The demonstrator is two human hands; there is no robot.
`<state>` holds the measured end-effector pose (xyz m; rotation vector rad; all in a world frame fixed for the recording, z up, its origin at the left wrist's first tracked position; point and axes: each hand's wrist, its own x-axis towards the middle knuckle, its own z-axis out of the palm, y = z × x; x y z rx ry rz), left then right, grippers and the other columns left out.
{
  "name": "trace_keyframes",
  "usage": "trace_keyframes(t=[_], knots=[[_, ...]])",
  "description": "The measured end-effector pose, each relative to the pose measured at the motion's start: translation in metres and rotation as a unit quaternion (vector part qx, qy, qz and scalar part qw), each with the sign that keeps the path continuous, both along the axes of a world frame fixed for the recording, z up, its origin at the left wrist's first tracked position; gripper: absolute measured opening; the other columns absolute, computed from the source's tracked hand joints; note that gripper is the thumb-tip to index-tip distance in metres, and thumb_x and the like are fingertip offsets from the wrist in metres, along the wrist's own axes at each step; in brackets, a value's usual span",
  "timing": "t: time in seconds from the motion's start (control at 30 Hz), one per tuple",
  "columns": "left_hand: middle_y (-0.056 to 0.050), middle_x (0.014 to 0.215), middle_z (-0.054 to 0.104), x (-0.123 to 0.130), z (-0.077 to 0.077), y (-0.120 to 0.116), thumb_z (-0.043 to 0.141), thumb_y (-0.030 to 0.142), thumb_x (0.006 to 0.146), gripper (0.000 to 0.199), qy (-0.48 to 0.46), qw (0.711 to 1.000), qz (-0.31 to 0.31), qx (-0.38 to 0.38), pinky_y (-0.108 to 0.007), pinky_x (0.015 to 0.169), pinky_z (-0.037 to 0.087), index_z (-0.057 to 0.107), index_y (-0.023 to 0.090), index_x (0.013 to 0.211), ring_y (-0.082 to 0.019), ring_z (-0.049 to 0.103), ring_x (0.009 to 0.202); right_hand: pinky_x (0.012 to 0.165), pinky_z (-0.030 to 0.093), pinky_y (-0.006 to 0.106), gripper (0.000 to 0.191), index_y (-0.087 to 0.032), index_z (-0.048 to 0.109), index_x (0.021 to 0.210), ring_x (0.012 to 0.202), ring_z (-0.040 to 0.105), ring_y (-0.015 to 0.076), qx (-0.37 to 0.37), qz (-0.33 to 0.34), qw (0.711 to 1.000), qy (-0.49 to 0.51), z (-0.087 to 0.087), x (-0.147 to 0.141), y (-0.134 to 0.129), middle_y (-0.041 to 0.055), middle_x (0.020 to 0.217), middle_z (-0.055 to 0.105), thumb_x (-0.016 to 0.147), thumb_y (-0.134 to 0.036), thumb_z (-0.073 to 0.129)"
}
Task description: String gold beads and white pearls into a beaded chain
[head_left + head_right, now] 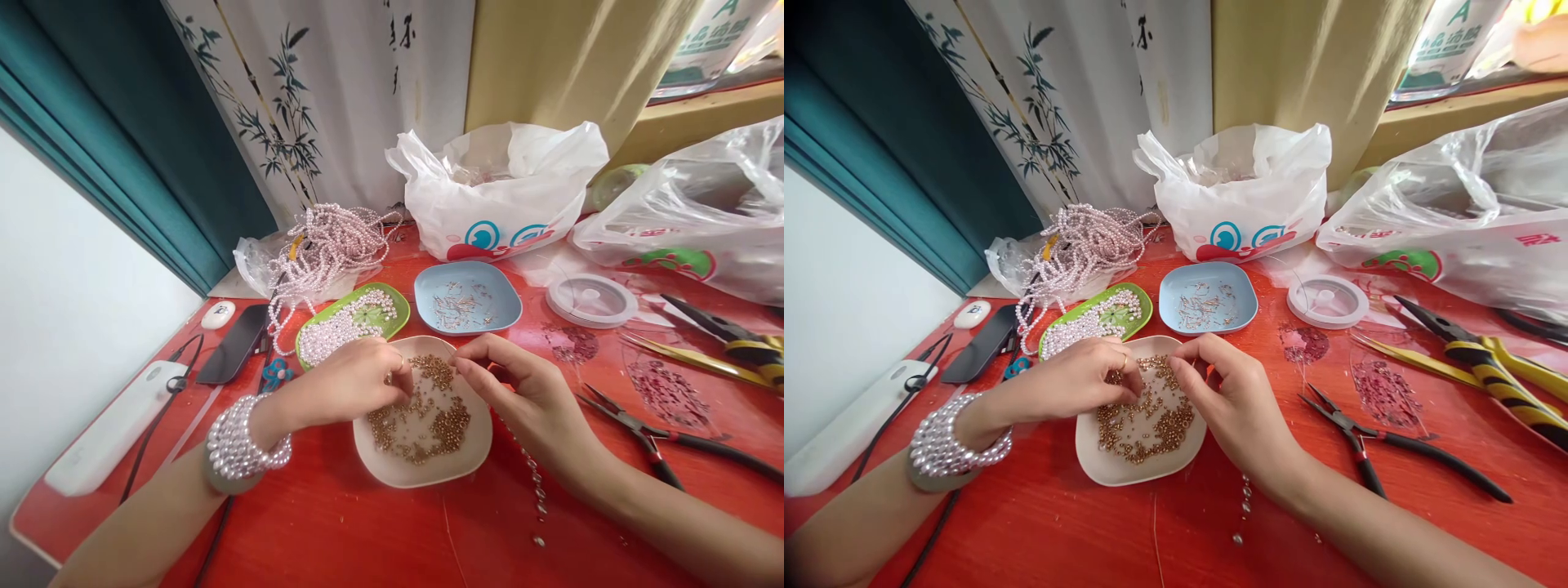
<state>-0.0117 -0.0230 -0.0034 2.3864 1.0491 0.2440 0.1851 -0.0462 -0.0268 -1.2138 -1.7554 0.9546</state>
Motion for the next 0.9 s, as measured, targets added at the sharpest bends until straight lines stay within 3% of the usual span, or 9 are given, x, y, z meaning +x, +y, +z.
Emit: trace_keyframes(t=[0.17,0.43,0.5,0.6,0.7,0.9], knots=[[-0.003,0.068,0.066,0.002,0.001,-0.003,0.052,0.013,0.068,0.018,0.053,0.998,0.007,0.019,-0.028,0.058,0.038,0.069,0.02,0.069,-0.019,0.058,0.069,0.053,0.041,0.024,0.018,-0.018,0.058,0.073,0.06,0.053,0.0137,0.001,0.002,1.0,0.0,0.0,0.001,0.0,0.001,0.067,0.059,0.082,-0.03,0.047],[-0.004,0.06,0.062,0.003,0.0,-0.006,0.05,0.013,0.065,0.017,0.018,0.999,0.01,0.036,-0.027,0.056,0.036,0.066,0.018,0.061,-0.017,0.055,0.062,0.053,0.041,0.024,0.017,-0.018,0.058,0.074,0.06,0.052,0.0136,-0.003,0.006,1.0,0.006,0.0,0.0,0.0,0.001,0.067,0.059,0.082,-0.03,0.048],[-0.004,0.065,0.063,0.004,0.001,-0.004,0.051,0.015,0.065,0.015,0.014,0.999,0.029,-0.001,-0.027,0.059,0.037,0.066,0.017,0.064,-0.017,0.055,0.066,0.053,0.041,0.024,0.017,-0.018,0.058,0.074,0.06,0.052,0.0133,-0.003,0.007,1.0,0.011,-0.001,0.0,0.0,0.0007,0.066,0.059,0.082,-0.03,0.048],[-0.003,0.073,0.065,0.004,0.004,-0.001,0.052,0.016,0.067,0.014,-0.016,0.988,0.098,-0.117,-0.025,0.059,0.04,0.065,0.016,0.073,-0.015,0.057,0.068,0.052,0.04,0.025,0.017,-0.018,0.058,0.074,0.059,0.051,0.0133,-0.004,0.01,1.0,0.015,-0.001,0.001,0.0,0.0002,0.065,0.058,0.082,-0.03,0.048],[-0.002,0.071,0.064,0.005,0.006,0.003,0.055,0.018,0.068,0.012,-0.089,0.959,0.165,-0.215,-0.022,0.056,0.041,0.063,0.014,0.076,-0.011,0.056,0.063,0.053,0.04,0.025,0.016,-0.018,0.057,0.072,0.059,0.051,0.0136,-0.006,0.015,1.0,0.014,0.0,0.001,0.0,0.0003,0.064,0.058,0.081,-0.028,0.048],[0.0,0.066,0.06,0.006,0.001,0.008,0.067,0.021,0.065,0.013,-0.267,0.879,0.207,-0.336,-0.019,0.05,0.041,0.06,0.013,0.073,-0.007,0.052,0.056,0.05,0.038,0.025,0.016,-0.018,0.056,0.069,0.056,0.05,0.0128,0.001,0.03,1.0,0.008,0.0,0.0,-0.001,-0.0002,0.062,0.057,0.08,-0.026,0.048]])
